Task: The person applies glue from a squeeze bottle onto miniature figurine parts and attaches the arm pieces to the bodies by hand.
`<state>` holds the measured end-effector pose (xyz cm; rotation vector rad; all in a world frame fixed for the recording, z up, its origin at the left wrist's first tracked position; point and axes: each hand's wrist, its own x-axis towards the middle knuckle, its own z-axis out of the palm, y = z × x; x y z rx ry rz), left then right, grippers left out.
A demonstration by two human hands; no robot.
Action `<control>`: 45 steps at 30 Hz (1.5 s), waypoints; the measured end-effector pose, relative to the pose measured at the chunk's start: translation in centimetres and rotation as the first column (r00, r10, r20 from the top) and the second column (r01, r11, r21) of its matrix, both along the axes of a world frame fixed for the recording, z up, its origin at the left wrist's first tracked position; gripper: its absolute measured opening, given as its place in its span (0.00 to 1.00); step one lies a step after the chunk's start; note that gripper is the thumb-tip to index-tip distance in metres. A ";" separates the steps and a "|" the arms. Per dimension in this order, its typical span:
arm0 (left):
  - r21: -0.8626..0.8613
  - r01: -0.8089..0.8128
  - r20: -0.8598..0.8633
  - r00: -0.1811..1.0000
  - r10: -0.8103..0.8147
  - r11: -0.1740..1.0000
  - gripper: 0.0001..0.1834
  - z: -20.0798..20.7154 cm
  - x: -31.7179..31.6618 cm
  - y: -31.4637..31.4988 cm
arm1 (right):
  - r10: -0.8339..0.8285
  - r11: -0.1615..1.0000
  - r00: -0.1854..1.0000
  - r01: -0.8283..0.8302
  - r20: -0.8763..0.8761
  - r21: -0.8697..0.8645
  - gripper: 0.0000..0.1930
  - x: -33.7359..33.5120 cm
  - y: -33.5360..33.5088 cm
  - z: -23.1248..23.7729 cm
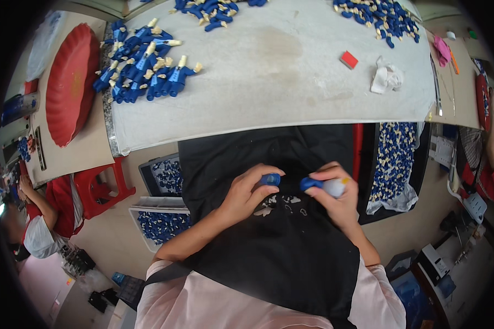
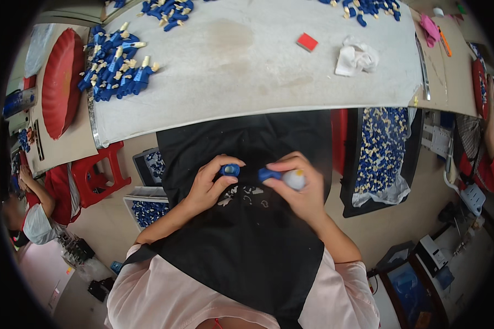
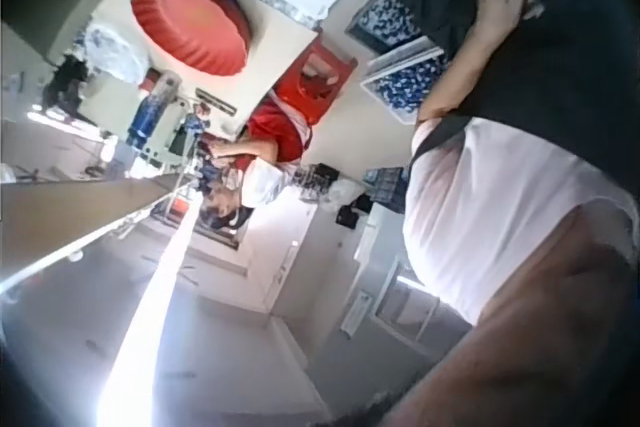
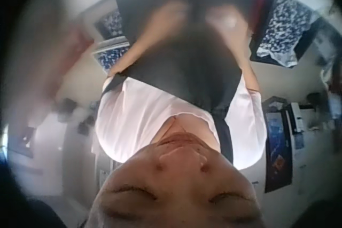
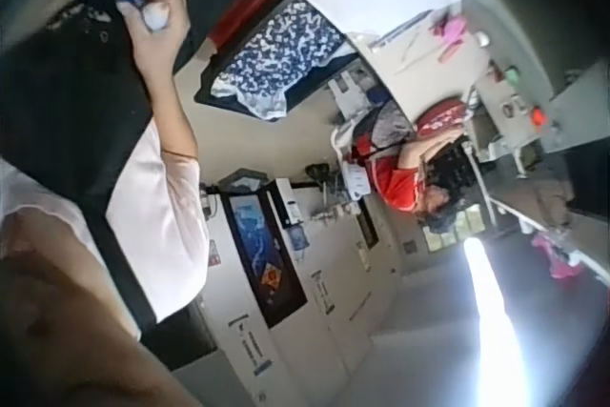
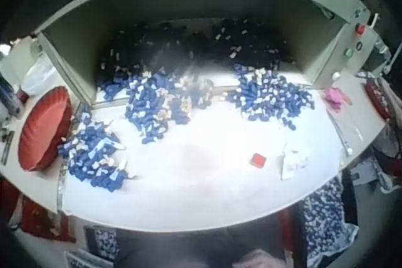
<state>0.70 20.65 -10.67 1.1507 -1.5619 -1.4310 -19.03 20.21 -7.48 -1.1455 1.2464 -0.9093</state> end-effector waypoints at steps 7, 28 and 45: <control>0.118 -0.075 -0.320 0.941 0.109 0.990 0.12 3.2 0.7 -3.2 | -0.217 0.815 0.915 -0.021 -0.340 -0.578 0.13 0.8 -8.4 3.1; 0.385 0.368 -0.915 0.270 0.299 0.846 0.14 3.6 -1.5 -8.1 | -0.239 0.800 0.933 0.346 0.269 -0.490 0.20 1.5 -7.3 7.1; 0.351 0.353 -0.925 0.272 0.263 0.867 0.13 3.4 -1.5 -7.6 | -0.081 0.642 0.968 -0.132 -0.237 -0.755 0.23 1.9 -6.4 7.0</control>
